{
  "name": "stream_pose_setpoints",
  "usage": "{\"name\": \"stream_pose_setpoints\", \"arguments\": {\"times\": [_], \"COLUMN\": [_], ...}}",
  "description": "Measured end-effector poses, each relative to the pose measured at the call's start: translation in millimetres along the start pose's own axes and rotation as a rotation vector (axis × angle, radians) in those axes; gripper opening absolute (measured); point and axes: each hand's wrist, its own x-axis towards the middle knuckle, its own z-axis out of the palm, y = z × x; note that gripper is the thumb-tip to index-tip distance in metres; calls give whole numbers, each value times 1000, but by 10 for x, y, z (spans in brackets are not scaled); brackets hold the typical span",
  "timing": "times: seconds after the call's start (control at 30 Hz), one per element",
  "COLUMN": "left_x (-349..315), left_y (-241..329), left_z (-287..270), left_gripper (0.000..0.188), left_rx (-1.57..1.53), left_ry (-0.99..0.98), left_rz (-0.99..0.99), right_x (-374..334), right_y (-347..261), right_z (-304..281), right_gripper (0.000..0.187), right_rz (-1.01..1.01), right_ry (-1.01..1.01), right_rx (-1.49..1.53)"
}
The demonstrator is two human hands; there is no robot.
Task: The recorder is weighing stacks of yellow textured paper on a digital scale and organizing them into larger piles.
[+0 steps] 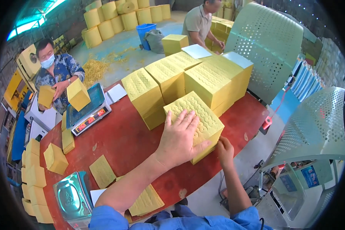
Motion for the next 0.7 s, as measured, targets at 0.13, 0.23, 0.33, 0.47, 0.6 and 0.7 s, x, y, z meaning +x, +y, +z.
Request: {"name": "stream_pose_setpoints", "arguments": {"times": [0.13, 0.23, 0.33, 0.47, 0.6, 0.7], "left_x": [98, 9, -110, -35, 128, 267], "left_y": [106, 101, 66, -40, -281, -444], "left_z": [-114, -123, 13, 189, 255, 355], "left_gripper": [88, 96, 99, 97, 95, 94], "left_rx": [-1, -130, -55, 2, 8, 5], "left_ry": [-86, -136, -129, -82, -71, -58], "left_rz": [55, 111, 120, 131, 126, 116], "right_x": [-593, -1020, -953, -705, -490, -236], "right_y": [99, -3, -171, -74, -20, -60], "right_z": [-236, 32, 285, 482, 632, 737], "right_gripper": [6, 16, 23, 31, 31, 30], "right_rz": [-128, -28, -57, -149, -204, -234], "right_ry": [83, -71, -157, -98, -66, -54], "right_rx": [8, -3, -151, -248, -292, -331]}}
